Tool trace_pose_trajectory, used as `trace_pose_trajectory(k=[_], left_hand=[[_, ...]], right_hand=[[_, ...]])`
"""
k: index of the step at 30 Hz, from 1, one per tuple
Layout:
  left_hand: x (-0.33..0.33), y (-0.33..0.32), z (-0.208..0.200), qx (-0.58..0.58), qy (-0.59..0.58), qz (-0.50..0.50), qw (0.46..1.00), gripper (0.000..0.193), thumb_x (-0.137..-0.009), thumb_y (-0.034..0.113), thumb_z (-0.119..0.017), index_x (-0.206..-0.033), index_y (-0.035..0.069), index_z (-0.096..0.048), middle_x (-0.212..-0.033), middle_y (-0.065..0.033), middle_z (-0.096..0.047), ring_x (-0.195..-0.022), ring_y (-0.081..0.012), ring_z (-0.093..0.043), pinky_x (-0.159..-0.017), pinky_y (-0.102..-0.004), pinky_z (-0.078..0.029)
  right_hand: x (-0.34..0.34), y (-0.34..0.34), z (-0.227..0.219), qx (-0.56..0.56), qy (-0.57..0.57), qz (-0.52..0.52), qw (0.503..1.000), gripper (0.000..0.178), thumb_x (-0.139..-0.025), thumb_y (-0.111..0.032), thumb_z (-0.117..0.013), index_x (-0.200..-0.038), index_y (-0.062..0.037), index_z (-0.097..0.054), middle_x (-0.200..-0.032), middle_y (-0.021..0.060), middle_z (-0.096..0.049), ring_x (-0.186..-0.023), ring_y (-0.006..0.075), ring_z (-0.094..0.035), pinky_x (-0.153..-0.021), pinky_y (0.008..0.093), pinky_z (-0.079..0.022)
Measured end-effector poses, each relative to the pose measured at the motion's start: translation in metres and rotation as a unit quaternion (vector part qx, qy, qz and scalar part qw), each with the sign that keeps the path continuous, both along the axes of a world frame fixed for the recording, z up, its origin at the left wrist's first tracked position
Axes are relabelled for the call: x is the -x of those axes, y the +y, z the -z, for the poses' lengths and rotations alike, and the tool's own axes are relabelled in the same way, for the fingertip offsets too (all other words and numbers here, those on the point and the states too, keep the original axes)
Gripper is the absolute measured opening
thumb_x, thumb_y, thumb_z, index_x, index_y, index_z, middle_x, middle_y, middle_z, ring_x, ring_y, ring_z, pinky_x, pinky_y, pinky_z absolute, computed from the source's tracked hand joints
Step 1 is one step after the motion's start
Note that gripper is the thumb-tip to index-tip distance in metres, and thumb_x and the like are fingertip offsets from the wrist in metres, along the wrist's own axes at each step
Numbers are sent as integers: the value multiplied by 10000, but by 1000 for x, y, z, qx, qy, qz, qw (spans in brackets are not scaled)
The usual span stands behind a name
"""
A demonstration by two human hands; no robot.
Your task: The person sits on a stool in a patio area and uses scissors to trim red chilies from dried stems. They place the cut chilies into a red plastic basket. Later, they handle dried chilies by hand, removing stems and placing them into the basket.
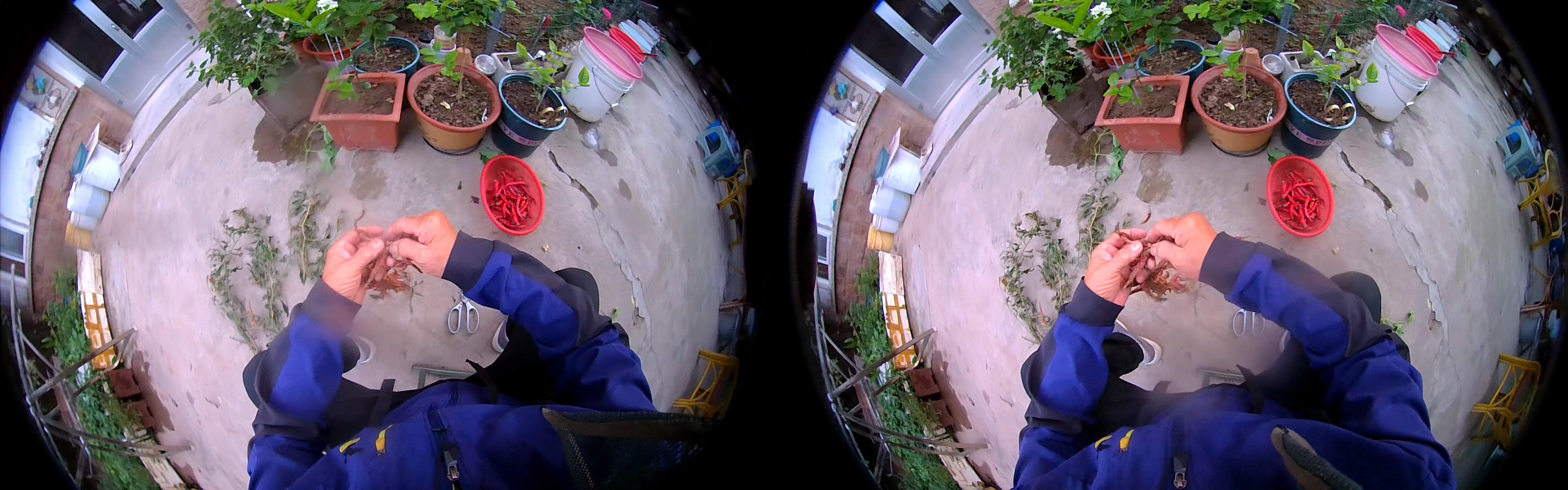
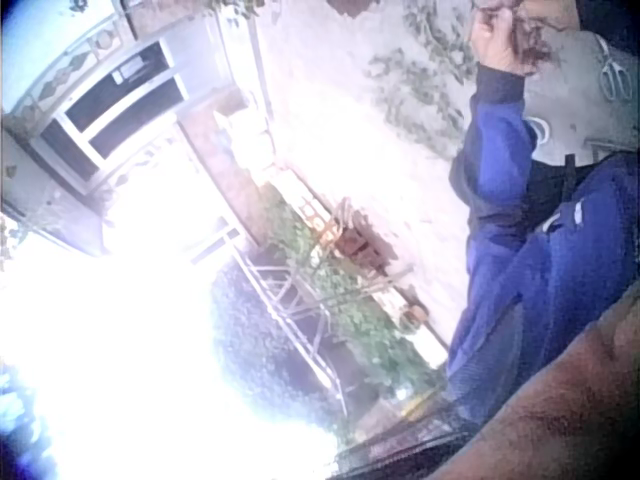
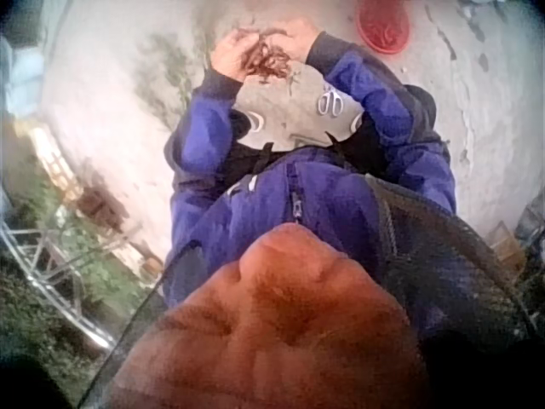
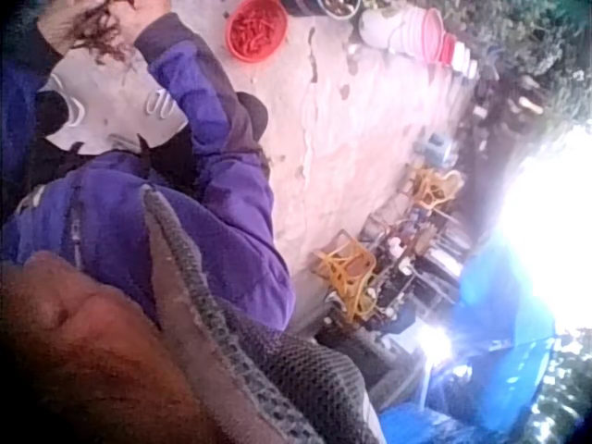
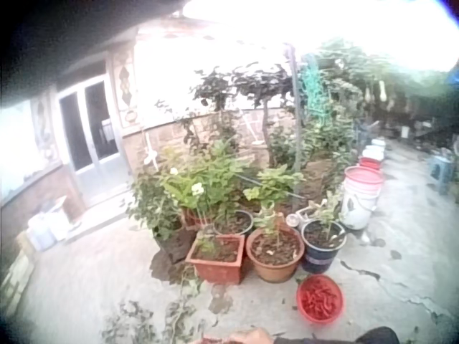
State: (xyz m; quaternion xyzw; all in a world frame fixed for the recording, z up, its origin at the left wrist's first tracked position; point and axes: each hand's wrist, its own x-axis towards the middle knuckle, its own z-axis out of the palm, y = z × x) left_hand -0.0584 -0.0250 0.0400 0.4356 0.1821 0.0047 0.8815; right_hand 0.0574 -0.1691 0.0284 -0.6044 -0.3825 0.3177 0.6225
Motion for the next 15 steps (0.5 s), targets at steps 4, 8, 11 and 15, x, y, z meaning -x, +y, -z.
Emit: trace_pose_trajectory(k=[4,8,11,15], left_hand=[[-2,-9,-8,-101,-12,27,994,350,-842,115,-592,-1148,-27,-499,-891,-78,-608,-728,-134,-579,-613,-250,-474],[0,-11,-18,-139,17,58,988,260,-868,171,-565,-1037,-26,-580,-786,-35,-606,-613,-100,-546,-575,-215,-441],[5,-9,-22,-116,16,60,991,249,-868,148,-558,-1037,-33,-581,-795,-30,-607,-614,-78,-536,-553,-199,-424],[9,-9,-15,-94,21,43,994,237,-868,120,-547,-1040,-39,-582,-804,-16,-605,-622,-56,-530,-546,-185,-414]], right_hand=[[-8,-4,-6,9,-27,24,999,118,-759,-43,-564,-849,22,-605,-648,74,-606,-628,124,-586,-588,274,-468],[-11,-4,-8,35,16,6,999,105,-769,-58,-549,-831,20,-583,-639,53,-566,-597,122,-561,-552,277,-444],[-5,-2,-11,56,101,-11,993,104,-763,-74,-552,-820,12,-566,-652,56,-562,-606,128,-559,-547,292,-436],[-3,2,-11,83,-73,-22,994,113,-762,-94,-562,-815,6,-553,-651,49,-558,-627,133,-565,-546,306,-434]])
